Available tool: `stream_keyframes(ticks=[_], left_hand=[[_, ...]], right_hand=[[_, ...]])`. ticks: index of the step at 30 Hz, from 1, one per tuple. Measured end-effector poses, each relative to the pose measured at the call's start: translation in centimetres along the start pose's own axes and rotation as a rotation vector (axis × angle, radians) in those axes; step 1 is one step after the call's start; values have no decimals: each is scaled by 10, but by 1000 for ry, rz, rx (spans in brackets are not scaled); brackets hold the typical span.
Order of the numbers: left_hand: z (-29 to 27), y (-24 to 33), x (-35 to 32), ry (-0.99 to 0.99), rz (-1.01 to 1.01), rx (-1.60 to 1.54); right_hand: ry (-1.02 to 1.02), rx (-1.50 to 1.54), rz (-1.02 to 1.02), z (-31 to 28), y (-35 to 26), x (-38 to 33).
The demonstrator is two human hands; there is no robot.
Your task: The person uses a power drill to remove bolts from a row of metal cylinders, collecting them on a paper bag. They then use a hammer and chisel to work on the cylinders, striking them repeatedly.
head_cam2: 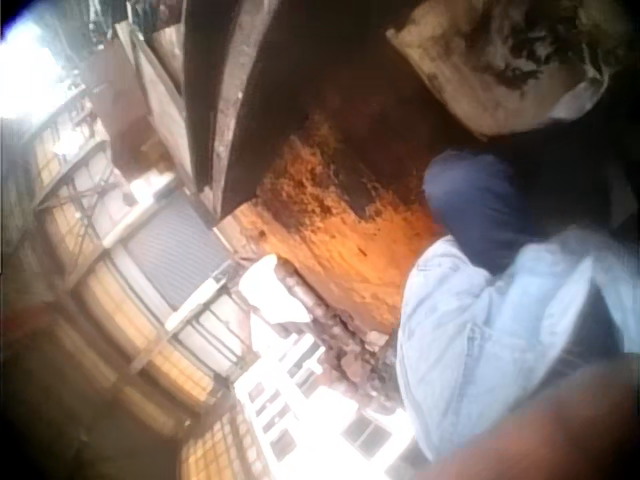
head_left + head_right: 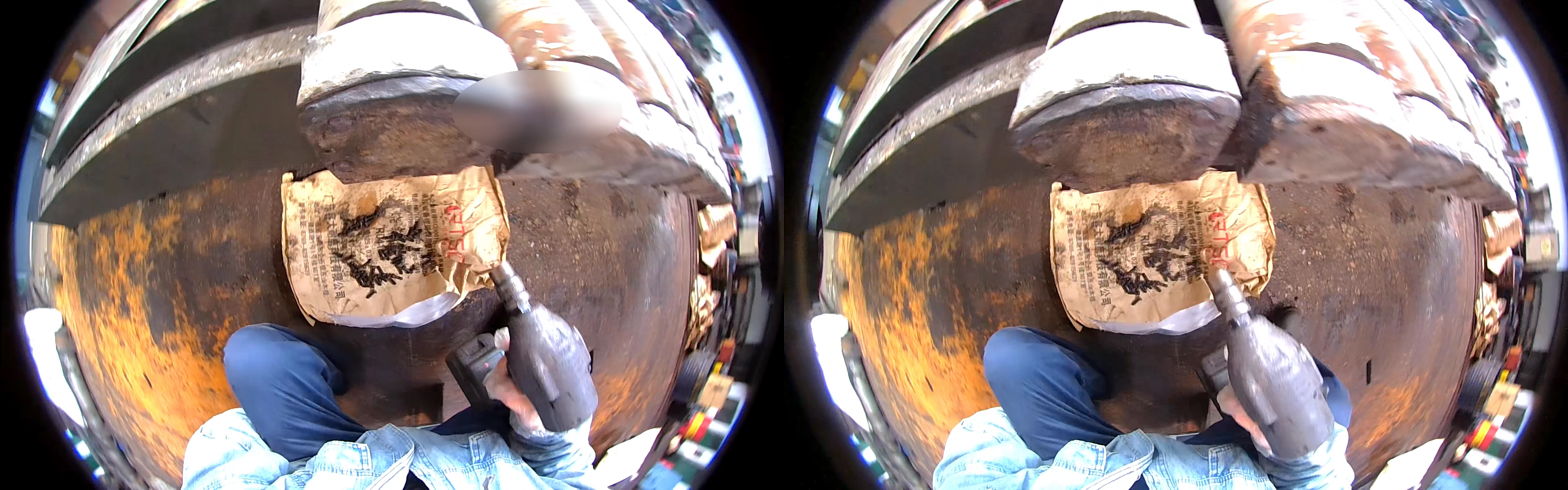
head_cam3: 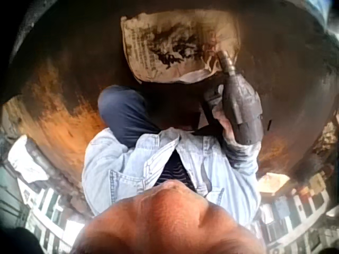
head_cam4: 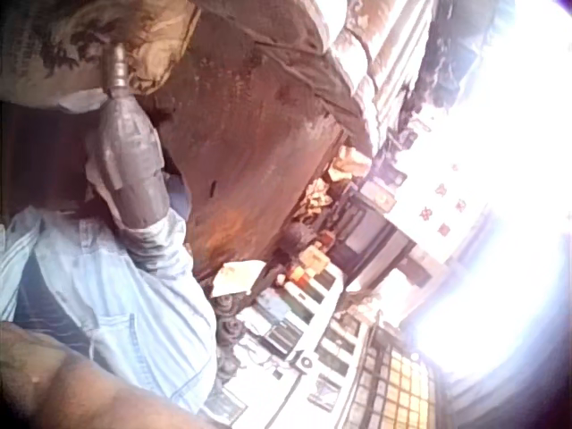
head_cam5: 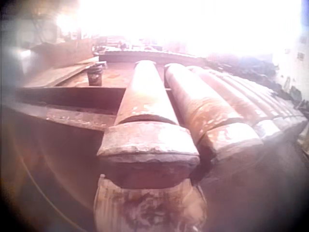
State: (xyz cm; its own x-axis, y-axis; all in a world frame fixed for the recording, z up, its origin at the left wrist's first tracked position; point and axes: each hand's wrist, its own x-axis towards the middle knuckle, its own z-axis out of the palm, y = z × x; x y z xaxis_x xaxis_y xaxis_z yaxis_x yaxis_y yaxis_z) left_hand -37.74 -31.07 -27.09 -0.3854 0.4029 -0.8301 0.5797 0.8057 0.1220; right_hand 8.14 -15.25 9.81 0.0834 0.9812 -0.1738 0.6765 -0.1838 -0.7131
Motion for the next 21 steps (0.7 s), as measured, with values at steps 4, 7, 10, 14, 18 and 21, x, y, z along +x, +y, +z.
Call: stream_keyframes(ticks=[4,7,10,14,18,21], left_hand=[[-6,-32,-5,-1,58,36],[-6,-56,-16,5,109,108],[-2,-102,-35,68,232,476],[-48,-80,-14,174,380,265],[-192,22,-138,41,605,-1550],[-264,94,-251,73,1039,-1715]], right_hand=[[149,168,-389,13,-13,-28],[38,687,-32,42,23,-50],[-111,855,10,53,46,-23],[158,722,-89,47,48,9],[50,855,-100,37,26,15],[12,931,-130,49,21,34]])
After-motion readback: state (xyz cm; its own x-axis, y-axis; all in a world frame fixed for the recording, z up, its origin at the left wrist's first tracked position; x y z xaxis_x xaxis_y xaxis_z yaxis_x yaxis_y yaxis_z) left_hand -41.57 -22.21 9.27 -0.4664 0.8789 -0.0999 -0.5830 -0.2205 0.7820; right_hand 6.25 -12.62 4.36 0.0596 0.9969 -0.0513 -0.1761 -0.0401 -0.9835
